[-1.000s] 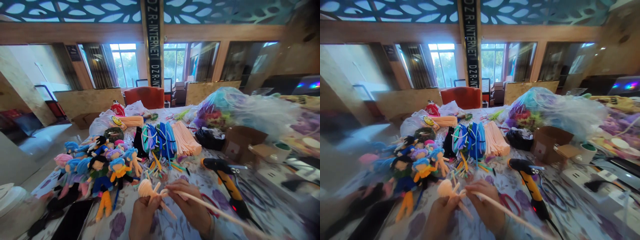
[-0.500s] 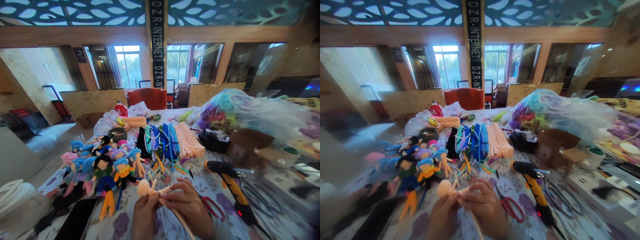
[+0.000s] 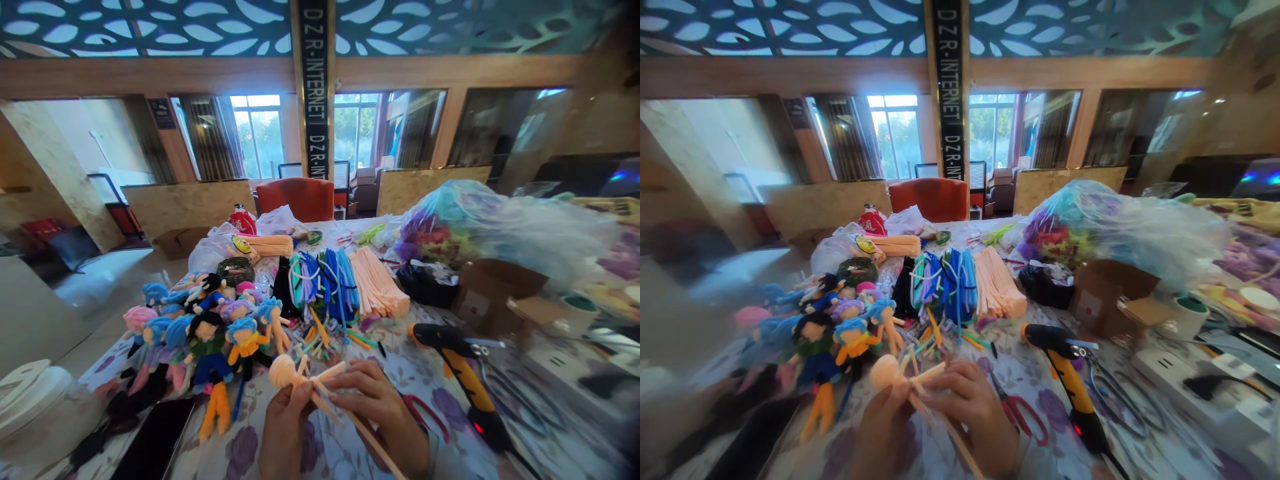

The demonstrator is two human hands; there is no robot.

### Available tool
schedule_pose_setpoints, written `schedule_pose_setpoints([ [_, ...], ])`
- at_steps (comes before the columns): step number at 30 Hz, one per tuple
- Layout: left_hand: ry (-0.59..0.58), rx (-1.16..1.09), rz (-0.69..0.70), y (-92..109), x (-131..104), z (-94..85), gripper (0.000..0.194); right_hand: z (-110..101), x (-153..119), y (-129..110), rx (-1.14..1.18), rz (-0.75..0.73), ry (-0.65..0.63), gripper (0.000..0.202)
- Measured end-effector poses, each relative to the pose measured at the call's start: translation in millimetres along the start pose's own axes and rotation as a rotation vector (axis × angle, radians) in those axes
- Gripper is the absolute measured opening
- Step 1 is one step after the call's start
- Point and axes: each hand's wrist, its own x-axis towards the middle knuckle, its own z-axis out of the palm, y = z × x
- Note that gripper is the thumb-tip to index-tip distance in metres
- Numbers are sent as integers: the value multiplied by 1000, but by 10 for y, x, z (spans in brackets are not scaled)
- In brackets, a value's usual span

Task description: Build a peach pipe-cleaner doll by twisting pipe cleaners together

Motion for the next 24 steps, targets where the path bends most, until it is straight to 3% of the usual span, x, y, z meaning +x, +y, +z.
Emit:
schedule_pose_setpoints([
  [2, 8, -6, 20, -7, 0, -16, 27, 16, -11, 4, 100, 128, 41, 25],
  [5, 37, 48, 45, -73, 24, -87, 29, 50, 2, -5, 335, 478, 107, 26],
  [7, 52, 123, 70, -135, 52, -152, 30, 67, 27, -19, 549, 678, 91, 28],
  [9, 50, 166, 67, -188, 74, -201, 30, 84, 53, -27, 728, 772, 30, 32],
  [13, 21, 178, 0, -212, 53, -192, 29, 151, 63, 9, 861, 845, -11, 28],
  [18, -102, -47, -104, -174, -11, -89, 22, 267, 26, 90, 901, 914, -9, 27],
  [22, -231, -183, -200, -196, 6, -90, 18, 328, 8, 88, 806, 824, 0, 25],
  [24, -225, -207, -238, -212, 20, -109, 17, 338, 6, 67, 662, 778, 21, 21],
])
